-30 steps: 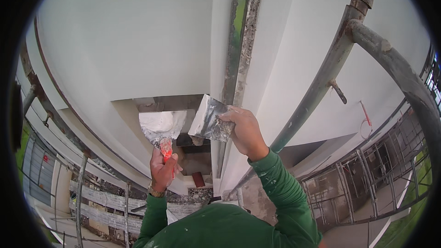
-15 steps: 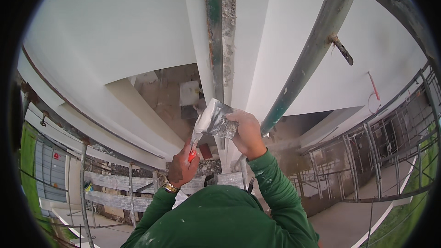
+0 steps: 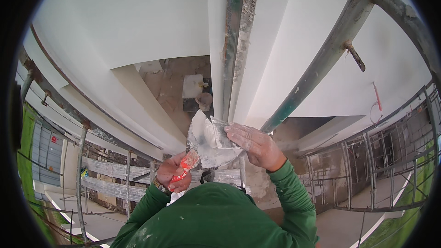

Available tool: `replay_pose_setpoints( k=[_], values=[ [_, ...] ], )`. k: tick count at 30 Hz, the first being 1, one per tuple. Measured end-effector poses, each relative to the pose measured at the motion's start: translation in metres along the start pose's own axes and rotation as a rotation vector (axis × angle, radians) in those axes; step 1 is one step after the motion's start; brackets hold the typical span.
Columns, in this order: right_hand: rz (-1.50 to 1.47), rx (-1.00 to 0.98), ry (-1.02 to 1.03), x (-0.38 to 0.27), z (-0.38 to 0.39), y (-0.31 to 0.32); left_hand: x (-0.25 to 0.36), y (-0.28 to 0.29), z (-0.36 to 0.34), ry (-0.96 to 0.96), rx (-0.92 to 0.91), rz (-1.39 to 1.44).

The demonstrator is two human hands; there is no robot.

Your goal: The person applies plaster to a wall corner using a trowel and a hawk. They repeatedly scoop plaster from the hawk and smooth it onto the vertical corner of the wall while standing on scaffolding.

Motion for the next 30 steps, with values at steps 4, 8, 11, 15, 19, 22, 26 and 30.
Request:
replay_pose_setpoints(
  k=[4, 8, 11, 15, 19, 22, 26, 30],
  values=[
    [0.131, 0.031, -0.557, 0.045, 0.037, -0.001, 0.009, 0.000, 0.007, -0.137, 0.227, -0.446],
    [-0.479, 0.585, -1.089, 0.042, 0.057, 0.000, 0.028, 0.003, -0.002, -0.417, 0.572, -1.237],
    [-0.782, 0.653, -1.177, 0.032, 0.048, -0.028, 0.029, 0.018, -0.015, -0.520, 0.669, -1.512],
    [-0.753, 0.634, -1.185, 0.034, 0.042, -0.047, 0.014, 0.014, -0.035, -0.578, 0.534, -1.744],
    [-0.945, 0.692, -1.217, 0.047, 0.021, -0.034, 0.016, 0.034, -0.038, -0.570, 0.544, -1.738],
    [-1.234, 0.788, -1.133, 0.045, -0.049, -0.011, 0.017, 0.085, -0.037, -0.588, 0.569, -1.450],
    [-1.005, 0.856, -0.713, 0.027, -0.161, 0.088, 0.008, 0.095, -0.046, -0.418, 0.545, -1.037],
    [-0.585, 0.932, -0.351, -0.020, -0.295, 0.186, 0.019, 0.090, -0.037, -0.479, 0.544, -0.919]
  ],
)
Point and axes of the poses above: each hand's wrist, its own z-axis away from the middle knuckle, its own y-axis out of the back of the hand, x = y × z, the point moved 5 cm from there along -z, towards the middle knuckle, and after that the axes turned 10 degrees about x, right-handed, at the moved point
